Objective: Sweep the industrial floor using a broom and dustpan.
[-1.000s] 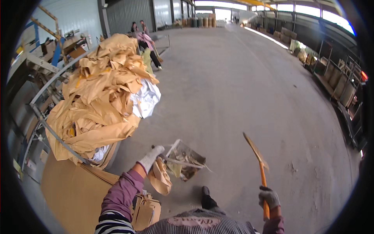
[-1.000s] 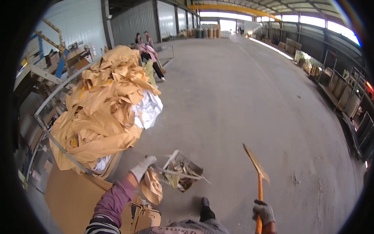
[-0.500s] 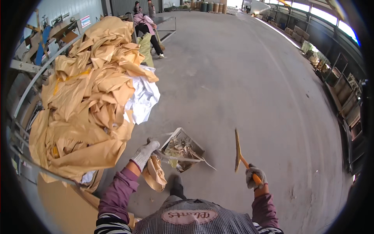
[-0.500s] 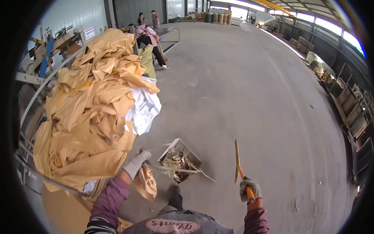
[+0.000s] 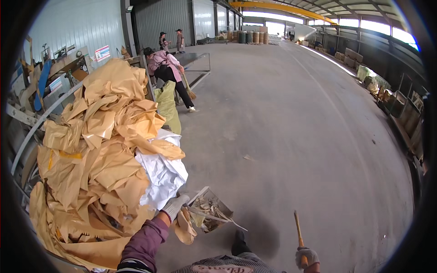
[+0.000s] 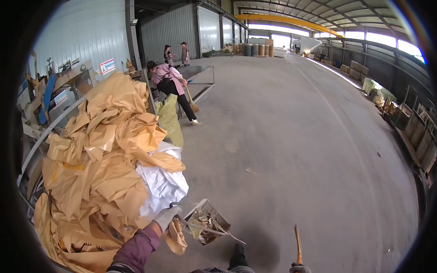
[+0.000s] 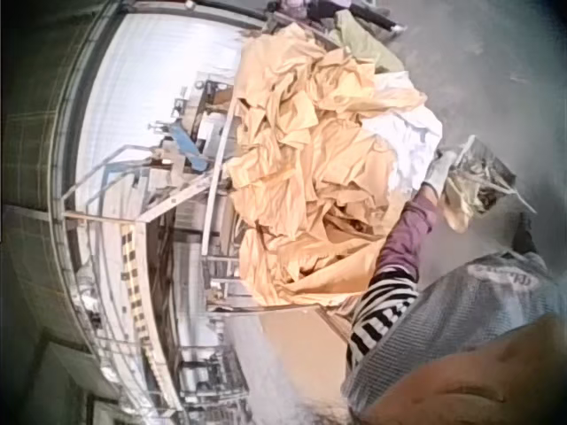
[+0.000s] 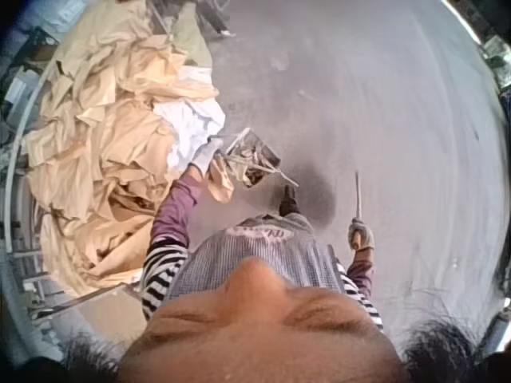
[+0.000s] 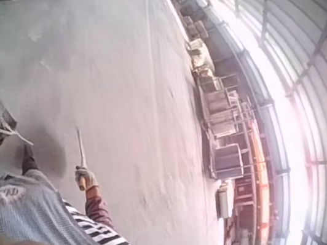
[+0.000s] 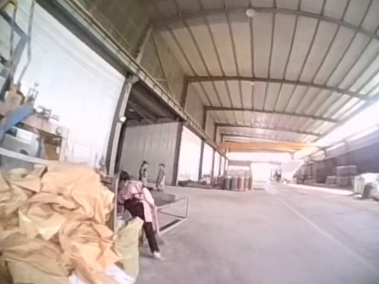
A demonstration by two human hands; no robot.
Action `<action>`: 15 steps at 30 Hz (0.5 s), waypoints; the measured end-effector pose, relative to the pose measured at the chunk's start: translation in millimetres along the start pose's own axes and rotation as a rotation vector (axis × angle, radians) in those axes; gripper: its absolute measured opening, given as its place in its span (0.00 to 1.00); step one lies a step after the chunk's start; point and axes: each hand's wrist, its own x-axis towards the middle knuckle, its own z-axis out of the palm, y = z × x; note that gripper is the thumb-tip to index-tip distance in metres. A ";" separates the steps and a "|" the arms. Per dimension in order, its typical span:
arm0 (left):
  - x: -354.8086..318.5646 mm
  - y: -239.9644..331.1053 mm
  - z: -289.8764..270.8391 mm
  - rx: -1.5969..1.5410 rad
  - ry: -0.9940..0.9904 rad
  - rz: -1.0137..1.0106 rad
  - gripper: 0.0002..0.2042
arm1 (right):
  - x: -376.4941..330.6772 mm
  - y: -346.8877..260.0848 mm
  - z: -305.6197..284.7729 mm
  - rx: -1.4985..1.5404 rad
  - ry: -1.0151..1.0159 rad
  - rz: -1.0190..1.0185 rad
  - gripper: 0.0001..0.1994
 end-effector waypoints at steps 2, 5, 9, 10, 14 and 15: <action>35.7 45.0 15.1 -0.055 0.014 -0.009 0.20 | 68.6 -22.1 4.1 0.290 0.049 0.092 0.11; 107.4 95.0 24.7 -0.025 0.055 0.014 0.20 | 135.5 -91.6 41.2 0.215 -0.006 0.077 0.07; 190.1 172.7 38.9 0.058 0.080 0.142 0.20 | 247.5 -163.3 65.2 0.355 -0.102 0.045 0.09; 222.7 185.0 40.5 0.045 0.090 0.140 0.20 | 271.4 -182.6 77.5 0.340 -0.110 0.046 0.09; 383.4 214.6 42.7 0.077 0.212 0.117 0.19 | 344.6 -261.3 141.9 0.293 -0.029 -0.009 0.10; 425.1 228.7 46.0 0.257 0.238 0.120 0.17 | 359.8 -277.8 155.4 0.218 0.034 -0.039 0.08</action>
